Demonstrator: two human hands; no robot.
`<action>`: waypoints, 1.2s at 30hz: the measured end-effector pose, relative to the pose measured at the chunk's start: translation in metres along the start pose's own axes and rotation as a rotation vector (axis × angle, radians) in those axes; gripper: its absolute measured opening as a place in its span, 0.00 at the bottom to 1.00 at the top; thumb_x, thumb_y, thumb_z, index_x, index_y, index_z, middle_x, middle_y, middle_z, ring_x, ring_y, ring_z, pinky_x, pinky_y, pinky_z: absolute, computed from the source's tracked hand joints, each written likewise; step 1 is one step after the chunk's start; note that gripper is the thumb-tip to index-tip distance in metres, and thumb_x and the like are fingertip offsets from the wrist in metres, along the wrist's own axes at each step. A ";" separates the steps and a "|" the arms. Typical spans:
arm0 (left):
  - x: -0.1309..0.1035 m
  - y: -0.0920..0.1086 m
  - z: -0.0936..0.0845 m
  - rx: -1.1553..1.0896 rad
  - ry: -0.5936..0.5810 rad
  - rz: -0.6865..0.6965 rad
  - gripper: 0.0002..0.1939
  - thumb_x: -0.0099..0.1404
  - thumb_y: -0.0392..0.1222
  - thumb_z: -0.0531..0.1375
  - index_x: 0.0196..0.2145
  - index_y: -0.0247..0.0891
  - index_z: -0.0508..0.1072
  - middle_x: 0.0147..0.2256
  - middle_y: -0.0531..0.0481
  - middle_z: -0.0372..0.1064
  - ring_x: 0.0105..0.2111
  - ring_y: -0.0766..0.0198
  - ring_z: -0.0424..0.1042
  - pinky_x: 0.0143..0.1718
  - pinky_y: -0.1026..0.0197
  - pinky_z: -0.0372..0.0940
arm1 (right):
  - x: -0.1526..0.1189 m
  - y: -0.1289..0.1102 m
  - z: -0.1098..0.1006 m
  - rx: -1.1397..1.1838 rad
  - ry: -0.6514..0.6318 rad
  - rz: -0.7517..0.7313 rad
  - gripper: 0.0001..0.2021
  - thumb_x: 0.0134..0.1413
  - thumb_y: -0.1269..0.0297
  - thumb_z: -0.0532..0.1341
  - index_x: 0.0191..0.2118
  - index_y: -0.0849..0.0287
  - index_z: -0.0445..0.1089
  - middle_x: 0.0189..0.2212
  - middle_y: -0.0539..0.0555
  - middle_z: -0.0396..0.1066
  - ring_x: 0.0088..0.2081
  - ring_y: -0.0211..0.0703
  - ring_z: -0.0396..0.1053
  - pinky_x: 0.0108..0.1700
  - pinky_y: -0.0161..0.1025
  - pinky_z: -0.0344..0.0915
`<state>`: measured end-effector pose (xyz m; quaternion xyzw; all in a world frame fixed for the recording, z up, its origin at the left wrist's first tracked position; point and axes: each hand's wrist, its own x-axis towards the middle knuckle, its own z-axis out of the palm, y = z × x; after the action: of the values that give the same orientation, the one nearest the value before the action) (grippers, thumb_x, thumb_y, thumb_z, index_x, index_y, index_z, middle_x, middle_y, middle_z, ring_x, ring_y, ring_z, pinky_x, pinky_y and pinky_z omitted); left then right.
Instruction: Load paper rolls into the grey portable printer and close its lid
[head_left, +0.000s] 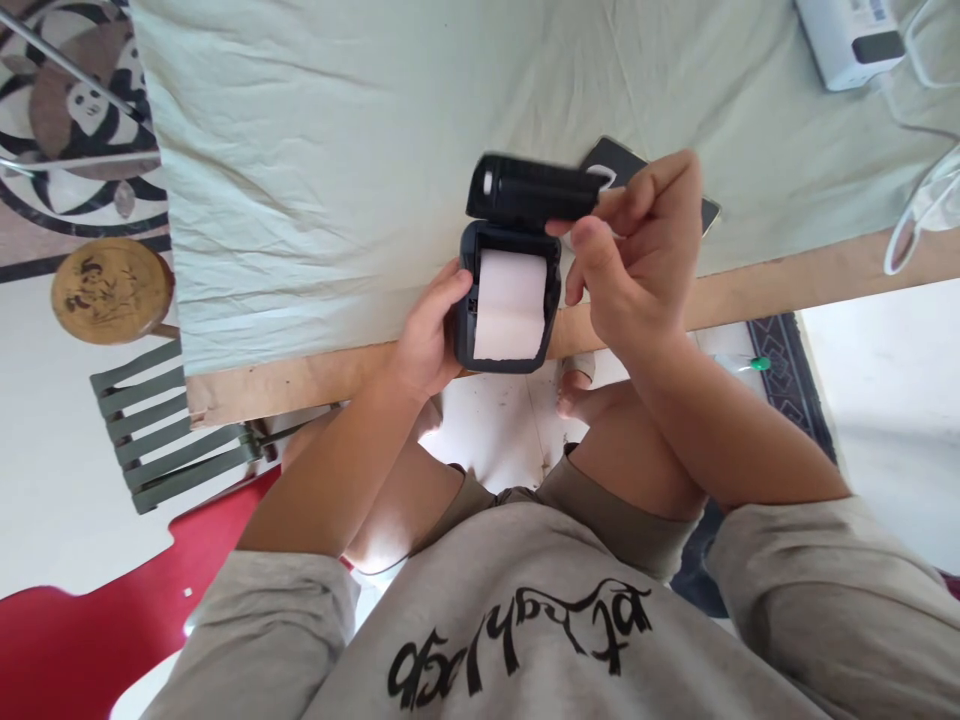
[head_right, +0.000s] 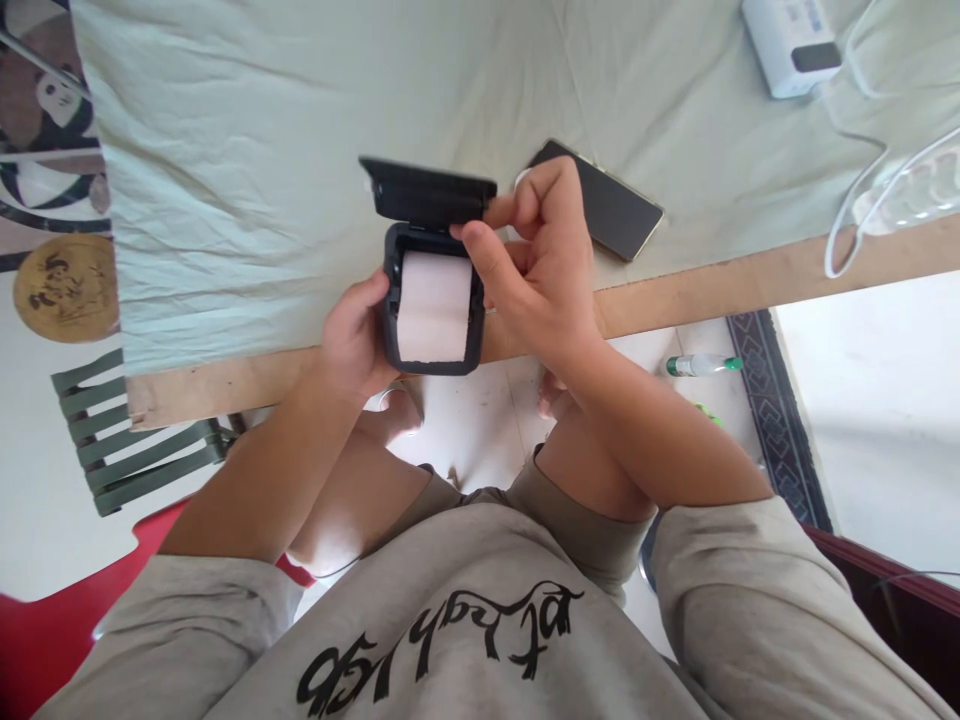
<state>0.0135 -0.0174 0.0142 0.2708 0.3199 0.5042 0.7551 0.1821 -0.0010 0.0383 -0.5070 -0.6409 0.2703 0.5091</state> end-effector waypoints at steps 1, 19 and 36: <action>0.000 0.000 0.000 0.007 -0.005 -0.008 0.10 0.65 0.45 0.56 0.37 0.37 0.72 0.33 0.50 0.73 0.48 0.55 0.73 0.46 0.58 0.69 | 0.001 -0.001 0.000 -0.064 -0.004 -0.032 0.13 0.62 0.46 0.52 0.41 0.51 0.59 0.33 0.51 0.67 0.38 0.43 0.71 0.28 0.38 0.65; -0.001 0.002 0.000 0.184 0.000 -0.061 0.13 0.63 0.47 0.58 0.41 0.37 0.69 0.36 0.49 0.74 0.38 0.58 0.75 0.27 0.64 0.65 | 0.004 -0.030 -0.019 -0.633 -0.574 -0.086 0.13 0.50 0.65 0.60 0.44 0.56 0.66 0.31 0.50 0.72 0.25 0.37 0.63 0.27 0.36 0.54; 0.002 0.008 0.009 0.049 0.242 -0.084 0.14 0.61 0.49 0.54 0.34 0.40 0.75 0.30 0.47 0.75 0.44 0.49 0.74 0.42 0.52 0.72 | 0.050 0.104 -0.126 -0.008 0.147 0.216 0.10 0.53 0.53 0.58 0.36 0.46 0.55 0.30 0.50 0.57 0.31 0.42 0.56 0.35 0.43 0.55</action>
<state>0.0166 -0.0134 0.0253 0.2124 0.4320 0.4931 0.7246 0.3391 0.0597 0.0095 -0.5935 -0.5444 0.2833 0.5207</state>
